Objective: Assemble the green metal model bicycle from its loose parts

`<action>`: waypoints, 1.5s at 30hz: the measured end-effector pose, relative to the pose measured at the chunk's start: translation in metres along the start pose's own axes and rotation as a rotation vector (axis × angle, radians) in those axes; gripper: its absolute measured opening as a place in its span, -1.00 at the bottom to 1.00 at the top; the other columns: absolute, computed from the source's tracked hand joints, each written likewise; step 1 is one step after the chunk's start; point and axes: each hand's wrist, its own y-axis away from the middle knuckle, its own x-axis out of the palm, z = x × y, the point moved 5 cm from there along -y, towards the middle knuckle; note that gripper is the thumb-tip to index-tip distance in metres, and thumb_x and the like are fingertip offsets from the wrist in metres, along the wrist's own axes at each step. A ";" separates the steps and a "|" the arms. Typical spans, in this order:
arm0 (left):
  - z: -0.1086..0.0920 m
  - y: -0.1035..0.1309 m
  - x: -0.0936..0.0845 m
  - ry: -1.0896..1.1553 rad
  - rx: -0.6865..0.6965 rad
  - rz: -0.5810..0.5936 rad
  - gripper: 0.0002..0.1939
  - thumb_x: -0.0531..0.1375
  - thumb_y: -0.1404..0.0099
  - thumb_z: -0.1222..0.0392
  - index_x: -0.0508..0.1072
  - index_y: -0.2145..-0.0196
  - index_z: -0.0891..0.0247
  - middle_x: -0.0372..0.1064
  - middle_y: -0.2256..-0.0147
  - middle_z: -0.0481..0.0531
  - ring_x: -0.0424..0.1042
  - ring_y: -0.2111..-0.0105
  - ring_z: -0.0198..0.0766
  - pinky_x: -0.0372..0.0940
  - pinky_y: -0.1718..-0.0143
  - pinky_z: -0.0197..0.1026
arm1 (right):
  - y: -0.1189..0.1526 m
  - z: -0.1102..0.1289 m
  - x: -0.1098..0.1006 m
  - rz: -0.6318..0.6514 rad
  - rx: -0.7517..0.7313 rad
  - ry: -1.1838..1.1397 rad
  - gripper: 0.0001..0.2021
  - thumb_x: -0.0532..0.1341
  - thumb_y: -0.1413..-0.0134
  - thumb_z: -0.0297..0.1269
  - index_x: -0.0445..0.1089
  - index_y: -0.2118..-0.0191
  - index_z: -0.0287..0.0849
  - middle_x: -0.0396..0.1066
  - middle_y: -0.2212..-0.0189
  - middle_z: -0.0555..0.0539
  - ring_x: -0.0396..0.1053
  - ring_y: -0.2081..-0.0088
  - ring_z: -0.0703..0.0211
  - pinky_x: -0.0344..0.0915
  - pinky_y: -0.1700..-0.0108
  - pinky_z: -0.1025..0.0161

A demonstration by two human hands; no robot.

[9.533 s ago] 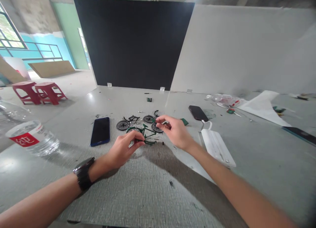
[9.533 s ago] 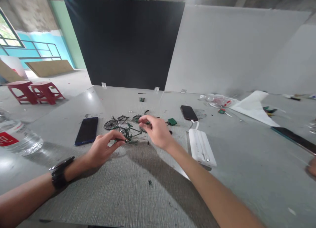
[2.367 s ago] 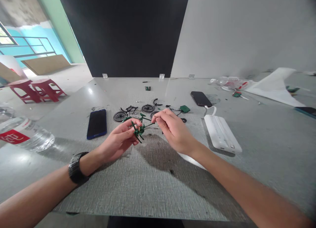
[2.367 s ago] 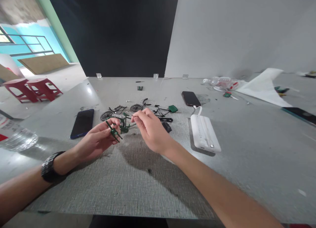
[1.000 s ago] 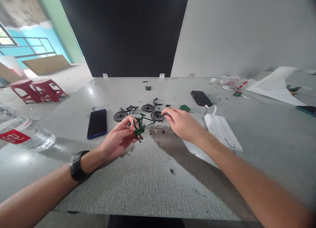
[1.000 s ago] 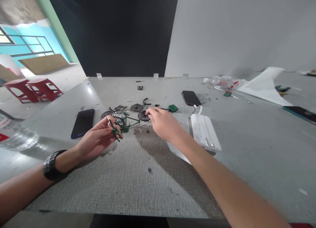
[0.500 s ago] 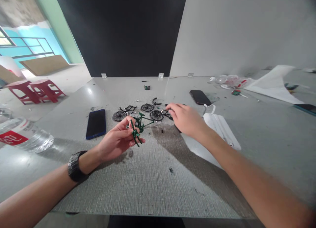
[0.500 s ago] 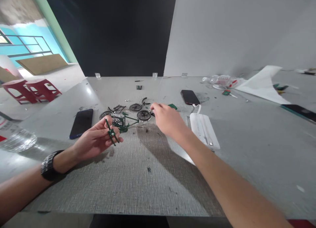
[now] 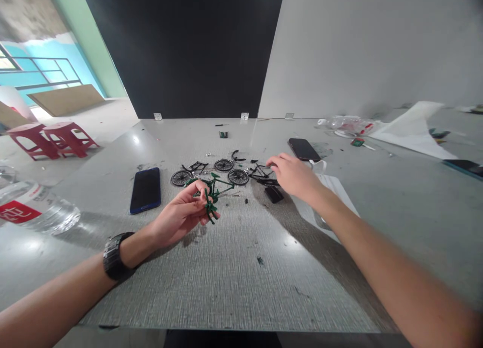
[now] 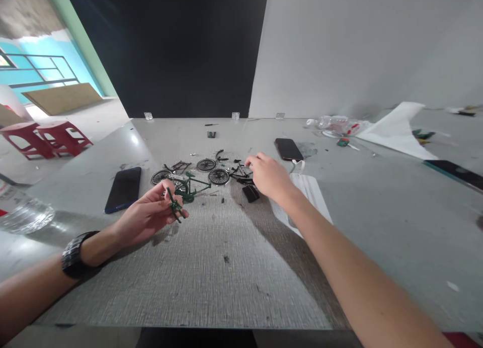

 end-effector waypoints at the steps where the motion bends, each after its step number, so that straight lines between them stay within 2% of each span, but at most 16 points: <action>1: 0.000 0.000 0.000 -0.002 0.001 -0.001 -0.82 0.30 -0.25 0.37 0.35 0.32 0.23 0.33 0.42 -0.08 0.58 0.32 -0.21 0.25 0.49 -0.43 | -0.001 0.001 0.004 0.008 -0.012 -0.015 -0.68 0.00 -0.33 -0.40 0.51 0.07 -0.12 0.44 0.08 -0.16 0.40 0.26 0.10 0.19 0.27 0.17; 4: 0.001 0.000 -0.001 -0.007 0.007 -0.003 -0.83 0.30 -0.25 0.37 0.35 0.32 0.23 0.34 0.41 -0.08 0.57 0.34 -0.24 0.27 0.48 -0.42 | -0.004 0.004 0.013 0.027 -0.058 -0.041 -0.67 0.02 -0.32 -0.40 0.55 0.08 -0.12 0.44 0.12 -0.16 0.40 0.26 0.11 0.21 0.26 0.17; 8: 0.002 -0.001 -0.001 -0.022 0.014 -0.001 -0.84 0.29 -0.26 0.37 0.36 0.32 0.23 0.35 0.40 -0.08 0.55 0.37 -0.29 0.27 0.48 -0.42 | -0.010 0.006 0.020 0.091 -0.107 -0.015 -0.63 0.03 -0.26 -0.51 0.57 0.07 -0.14 0.45 0.16 -0.16 0.41 0.23 0.09 0.21 0.25 0.18; 16: 0.004 -0.002 0.001 -0.037 0.045 0.036 -0.85 0.29 -0.28 0.34 0.36 0.33 0.24 0.36 0.41 -0.08 0.50 0.40 -0.35 0.28 0.47 -0.41 | -0.014 0.011 0.021 0.128 -0.157 0.092 -0.53 0.02 -0.14 -0.65 0.58 0.04 -0.16 0.44 0.21 -0.20 0.38 0.22 0.08 0.15 0.28 0.18; 34: 0.003 -0.002 0.002 -0.112 0.063 0.047 -0.87 0.23 -0.30 0.38 0.35 0.37 0.25 0.31 0.42 -0.06 0.42 0.43 -0.36 0.30 0.47 -0.38 | -0.012 0.019 0.021 0.159 -0.201 0.048 -0.51 -0.01 -0.14 -0.62 0.56 0.01 -0.15 0.45 0.17 -0.21 0.39 0.22 0.07 0.18 0.29 0.17; 45: 0.004 -0.002 0.001 -0.111 0.066 0.053 -0.87 0.26 -0.30 0.35 0.35 0.36 0.25 0.31 0.42 -0.06 0.43 0.42 -0.35 0.31 0.47 -0.37 | -0.009 0.019 0.020 0.179 -0.178 0.009 -0.47 -0.01 -0.15 -0.62 0.55 -0.03 -0.05 0.44 0.16 -0.18 0.37 0.25 0.11 0.14 0.34 0.19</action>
